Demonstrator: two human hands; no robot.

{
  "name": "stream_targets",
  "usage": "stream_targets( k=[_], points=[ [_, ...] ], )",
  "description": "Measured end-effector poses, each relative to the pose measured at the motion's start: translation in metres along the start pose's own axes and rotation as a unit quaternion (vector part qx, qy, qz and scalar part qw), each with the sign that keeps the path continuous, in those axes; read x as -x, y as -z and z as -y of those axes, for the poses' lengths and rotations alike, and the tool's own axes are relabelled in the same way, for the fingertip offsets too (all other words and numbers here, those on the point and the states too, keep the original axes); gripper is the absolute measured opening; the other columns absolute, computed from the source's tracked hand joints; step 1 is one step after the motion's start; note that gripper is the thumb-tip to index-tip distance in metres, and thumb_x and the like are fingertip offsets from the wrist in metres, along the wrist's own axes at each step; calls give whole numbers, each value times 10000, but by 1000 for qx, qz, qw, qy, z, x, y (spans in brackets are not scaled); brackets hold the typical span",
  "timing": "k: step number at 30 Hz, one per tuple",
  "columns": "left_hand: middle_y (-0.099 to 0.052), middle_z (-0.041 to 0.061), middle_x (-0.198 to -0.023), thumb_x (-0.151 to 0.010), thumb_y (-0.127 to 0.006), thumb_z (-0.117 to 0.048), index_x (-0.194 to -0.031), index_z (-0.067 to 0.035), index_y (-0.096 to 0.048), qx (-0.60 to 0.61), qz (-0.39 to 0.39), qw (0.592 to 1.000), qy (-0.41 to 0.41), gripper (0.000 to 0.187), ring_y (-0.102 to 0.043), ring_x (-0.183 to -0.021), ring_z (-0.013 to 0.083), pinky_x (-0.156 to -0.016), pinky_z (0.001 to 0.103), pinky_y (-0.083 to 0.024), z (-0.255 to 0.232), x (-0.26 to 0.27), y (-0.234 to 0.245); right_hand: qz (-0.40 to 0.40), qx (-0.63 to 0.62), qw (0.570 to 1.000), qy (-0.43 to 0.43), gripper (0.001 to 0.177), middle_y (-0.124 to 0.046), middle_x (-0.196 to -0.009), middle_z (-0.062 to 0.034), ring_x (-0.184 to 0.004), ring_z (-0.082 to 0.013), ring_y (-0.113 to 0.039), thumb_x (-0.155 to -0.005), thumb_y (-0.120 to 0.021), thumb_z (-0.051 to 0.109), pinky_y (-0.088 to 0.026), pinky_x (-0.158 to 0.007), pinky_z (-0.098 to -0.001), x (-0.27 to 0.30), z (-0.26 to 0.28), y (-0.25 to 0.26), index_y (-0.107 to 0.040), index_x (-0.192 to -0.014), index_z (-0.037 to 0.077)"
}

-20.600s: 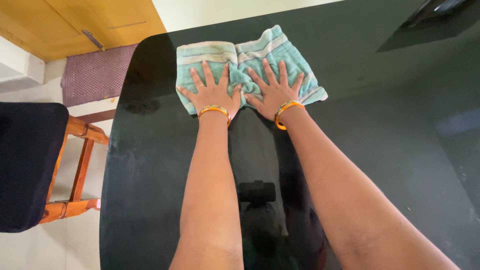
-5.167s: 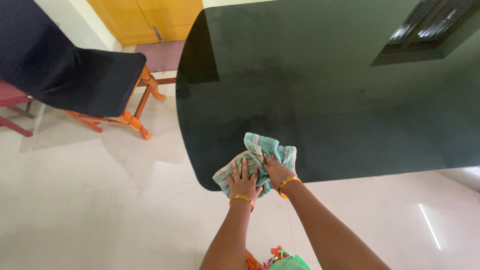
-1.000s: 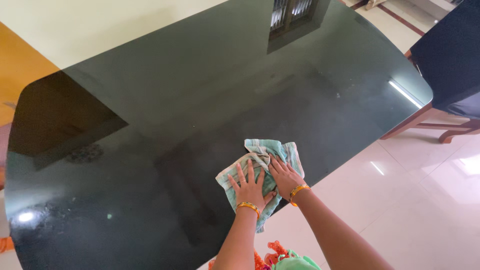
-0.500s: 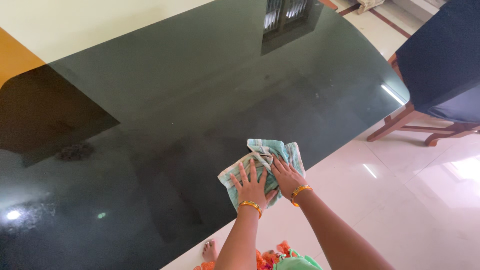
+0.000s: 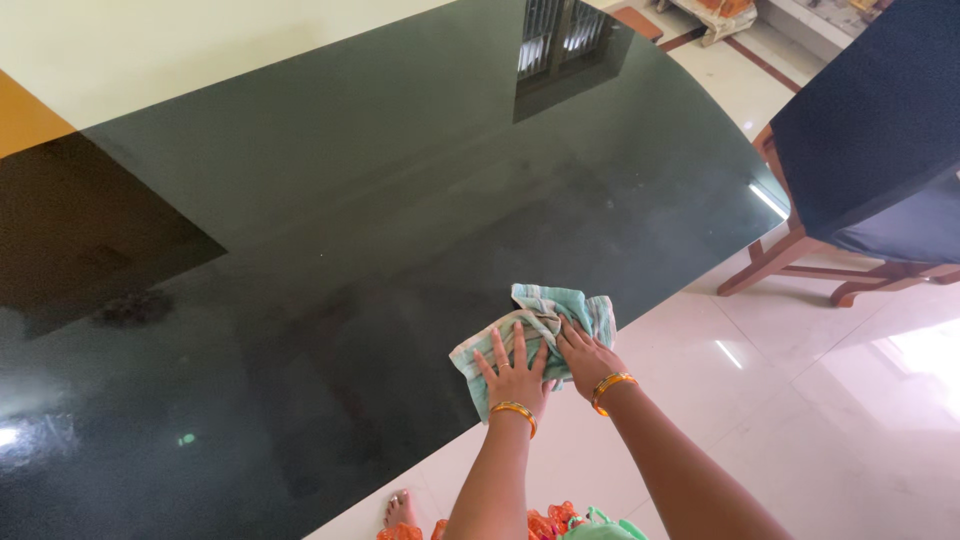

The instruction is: The person wrings out a cloth in a sink, carries it to a table, and wipes the dark glass surface of the table using both hands.

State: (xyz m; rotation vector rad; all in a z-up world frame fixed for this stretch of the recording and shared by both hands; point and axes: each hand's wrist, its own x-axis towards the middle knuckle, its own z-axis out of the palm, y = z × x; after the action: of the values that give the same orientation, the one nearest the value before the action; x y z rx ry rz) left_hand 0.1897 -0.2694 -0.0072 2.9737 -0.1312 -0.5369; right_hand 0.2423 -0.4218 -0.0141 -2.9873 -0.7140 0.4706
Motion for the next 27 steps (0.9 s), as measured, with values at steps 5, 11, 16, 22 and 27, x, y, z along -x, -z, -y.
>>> stream_targets(
  k=[5,11,16,22,27],
  points=[
    [108,97,-1719,-1008,-477,-535,-1620,-378,-183,16,12,1000,2,698,114,-1543,490,-1155,774,-11,-14,-13,4,17,9,1000,-7,606,-192,-1677,-90,-1521,-265,-266,-892,-524,-33,-327,-1207,-378,-6,-17,0,-415,-1480,66],
    [85,92,-1716,-1024,-472,-498,-1618,-362,-211,20,-11,1000,-17,663,78,-1542,467,-1159,751,-13,-14,-12,9,45,3,999,-24,587,-165,-1688,-75,-1519,-254,-274,-904,-527,-25,-352,-1190,-381,-10,-21,10,-431,-1471,90],
    [70,33,-1721,-1033,-446,-485,-1593,-389,-260,53,-15,998,-5,598,63,-1565,393,-1190,719,-3,-15,-11,14,46,16,999,-25,537,-177,-1689,-91,-1521,-257,-287,-921,-526,-3,-371,-1189,-372,-16,-21,8,-453,-1447,76],
    [58,-4,-1731,-1038,-471,-408,-1577,-401,-323,86,-20,996,1,558,54,-1585,329,-1214,674,7,-9,-13,11,20,27,999,-26,553,-200,-1666,-130,-1511,-278,-288,-902,-516,-18,-390,-1162,-388,-16,-18,0,-446,-1445,54],
    [53,-12,-1729,-1033,-480,-367,-1591,-377,-292,94,-26,995,-3,589,46,-1588,276,-1238,606,4,21,-12,9,13,34,999,-12,551,-220,-1661,-159,-1512,-297,-289,-903,-511,-1,-421,-1140,-386,-18,6,-4,-444,-1448,44]
  ],
)
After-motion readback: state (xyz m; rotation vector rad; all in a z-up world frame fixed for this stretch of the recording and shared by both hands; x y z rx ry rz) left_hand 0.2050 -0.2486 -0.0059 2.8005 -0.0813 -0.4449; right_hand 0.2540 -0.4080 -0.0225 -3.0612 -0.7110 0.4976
